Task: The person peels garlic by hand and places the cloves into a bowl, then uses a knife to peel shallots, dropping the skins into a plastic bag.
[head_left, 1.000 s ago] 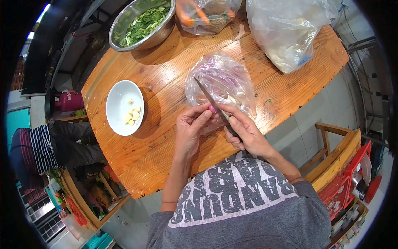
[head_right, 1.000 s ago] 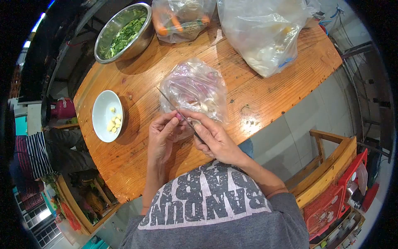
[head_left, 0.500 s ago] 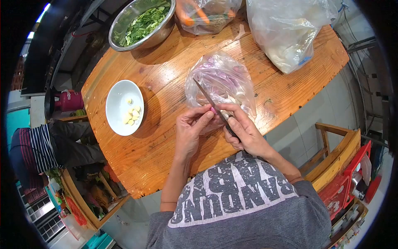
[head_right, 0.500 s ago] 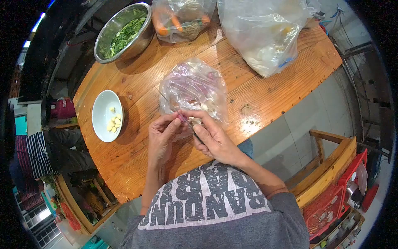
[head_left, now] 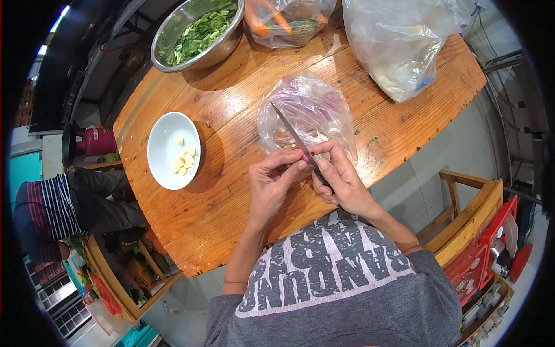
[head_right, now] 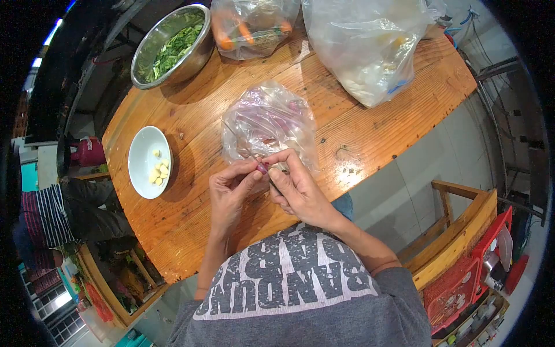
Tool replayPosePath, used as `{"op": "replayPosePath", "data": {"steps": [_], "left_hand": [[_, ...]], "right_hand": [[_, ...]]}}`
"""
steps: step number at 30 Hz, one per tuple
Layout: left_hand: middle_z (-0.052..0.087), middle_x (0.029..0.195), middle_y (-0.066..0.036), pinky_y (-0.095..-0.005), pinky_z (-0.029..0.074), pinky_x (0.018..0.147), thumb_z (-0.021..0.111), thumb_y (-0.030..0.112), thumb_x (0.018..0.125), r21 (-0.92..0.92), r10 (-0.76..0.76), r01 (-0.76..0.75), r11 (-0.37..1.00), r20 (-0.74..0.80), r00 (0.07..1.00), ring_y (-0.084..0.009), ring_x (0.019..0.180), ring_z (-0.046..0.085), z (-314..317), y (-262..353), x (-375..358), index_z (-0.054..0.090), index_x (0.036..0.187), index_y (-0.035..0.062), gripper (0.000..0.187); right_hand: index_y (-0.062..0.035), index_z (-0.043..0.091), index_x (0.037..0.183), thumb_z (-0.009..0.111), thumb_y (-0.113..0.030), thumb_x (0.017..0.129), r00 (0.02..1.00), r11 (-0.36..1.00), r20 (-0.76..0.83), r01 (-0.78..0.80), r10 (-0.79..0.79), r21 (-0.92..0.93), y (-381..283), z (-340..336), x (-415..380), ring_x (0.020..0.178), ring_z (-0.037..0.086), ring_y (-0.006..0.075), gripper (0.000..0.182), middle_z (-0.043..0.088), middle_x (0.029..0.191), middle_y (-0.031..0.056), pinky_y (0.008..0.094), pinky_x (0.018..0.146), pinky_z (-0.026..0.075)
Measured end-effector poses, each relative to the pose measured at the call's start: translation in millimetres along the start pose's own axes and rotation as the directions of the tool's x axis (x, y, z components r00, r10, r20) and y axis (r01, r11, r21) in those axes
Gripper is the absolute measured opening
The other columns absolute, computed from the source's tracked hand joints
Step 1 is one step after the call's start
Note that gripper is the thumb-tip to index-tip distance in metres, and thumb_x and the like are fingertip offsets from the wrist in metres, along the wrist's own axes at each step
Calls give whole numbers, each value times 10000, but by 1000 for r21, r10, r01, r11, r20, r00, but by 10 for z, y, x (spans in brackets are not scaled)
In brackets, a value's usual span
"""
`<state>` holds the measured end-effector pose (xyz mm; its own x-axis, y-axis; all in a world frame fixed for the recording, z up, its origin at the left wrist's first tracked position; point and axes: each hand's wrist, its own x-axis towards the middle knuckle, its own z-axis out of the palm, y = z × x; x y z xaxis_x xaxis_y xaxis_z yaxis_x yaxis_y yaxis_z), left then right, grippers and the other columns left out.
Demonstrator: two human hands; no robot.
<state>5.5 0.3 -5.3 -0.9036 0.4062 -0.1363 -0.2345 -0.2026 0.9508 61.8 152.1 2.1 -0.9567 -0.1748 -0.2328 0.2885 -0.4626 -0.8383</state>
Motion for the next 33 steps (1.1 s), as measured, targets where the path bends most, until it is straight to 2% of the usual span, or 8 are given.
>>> {"op": "replayPosePath", "data": {"steps": [3, 6, 10, 13, 21, 27, 30, 33], "left_hand": [[631, 974, -105, -279, 535, 801, 630, -53, 811, -123, -116, 111, 986, -42, 992, -145, 886, 618, 33, 49, -8, 647, 1000, -51, 190], [635, 954, -91, -261, 528, 792, 634, -55, 807, -138, -157, 145, 980, -77, 985, -138, 880, 620, 48, 94, -7, 645, 1005, -51, 198], [640, 957, -90, -238, 509, 788, 645, -59, 796, -73, -109, 102, 992, -101, 989, -130, 878, 618, 21, 89, 5, 651, 996, -46, 201], [642, 965, -94, -230, 500, 791, 654, -64, 784, -55, -34, 30, 998, -89, 995, -128, 874, 616, 6, 67, 8, 656, 986, -44, 203], [639, 972, -96, -232, 496, 795, 655, -73, 777, -27, 2, -4, 1000, -72, 997, -133, 877, 615, -24, 41, 12, 661, 978, -39, 204], [640, 980, -102, -239, 504, 802, 649, -56, 791, -1, -10, 10, 1000, -48, 999, -132, 879, 618, -36, 51, 16, 649, 1015, -40, 225], [641, 974, -108, -245, 514, 796, 632, -40, 813, -90, -133, 127, 988, -54, 990, -130, 878, 622, -12, 119, 11, 614, 1053, -49, 240], [641, 973, -112, -250, 529, 782, 613, -30, 833, -145, -119, 117, 982, -7, 993, -128, 876, 625, -53, 89, 27, 573, 1074, -48, 246]], "right_hand": [[-106, 381, 1145, 355, -308, 999, 1000, 999, -1, -15, 15, 39, -48, 9, 0, 448, 284, 29, 251, 358, 579, -32, 176, 398, 232], [-98, 393, 1167, 352, -299, 1000, 999, 993, 38, -41, 37, 107, -109, -48, -3, 448, 290, 30, 264, 361, 581, -32, 174, 401, 237], [-90, 380, 1251, 356, -290, 1000, 996, 997, 60, -75, 73, 30, -180, -53, -38, 465, 310, 32, 322, 354, 583, -37, 176, 421, 251], [-89, 355, 1298, 372, -269, 997, 997, 999, 71, -19, 21, -30, -122, -39, -39, 496, 329, 34, 351, 350, 596, -41, 178, 444, 260], [-89, 367, 1305, 388, -243, 993, 997, 996, 55, -41, 45, -79, -161, -27, -38, 535, 344, 36, 348, 376, 664, -39, 184, 471, 283], [-81, 416, 1289, 380, -254, 996, 998, 997, 35, -42, 44, -58, -159, -67, -41, 517, 334, 35, 342, 370, 635, -47, 181, 462, 286], [-81, 414, 1294, 376, -257, 997, 997, 996, 31, -68, 70, -51, -201, -73, -36, 511, 332, 34, 347, 370, 615, -51, 182, 457, 285], [-80, 418, 1296, 382, -250, 996, 996, 996, 36, -75, 77, -43, -209, -66, -29, 521, 342, 33, 346, 391, 633, -45, 181, 461, 291]]}}
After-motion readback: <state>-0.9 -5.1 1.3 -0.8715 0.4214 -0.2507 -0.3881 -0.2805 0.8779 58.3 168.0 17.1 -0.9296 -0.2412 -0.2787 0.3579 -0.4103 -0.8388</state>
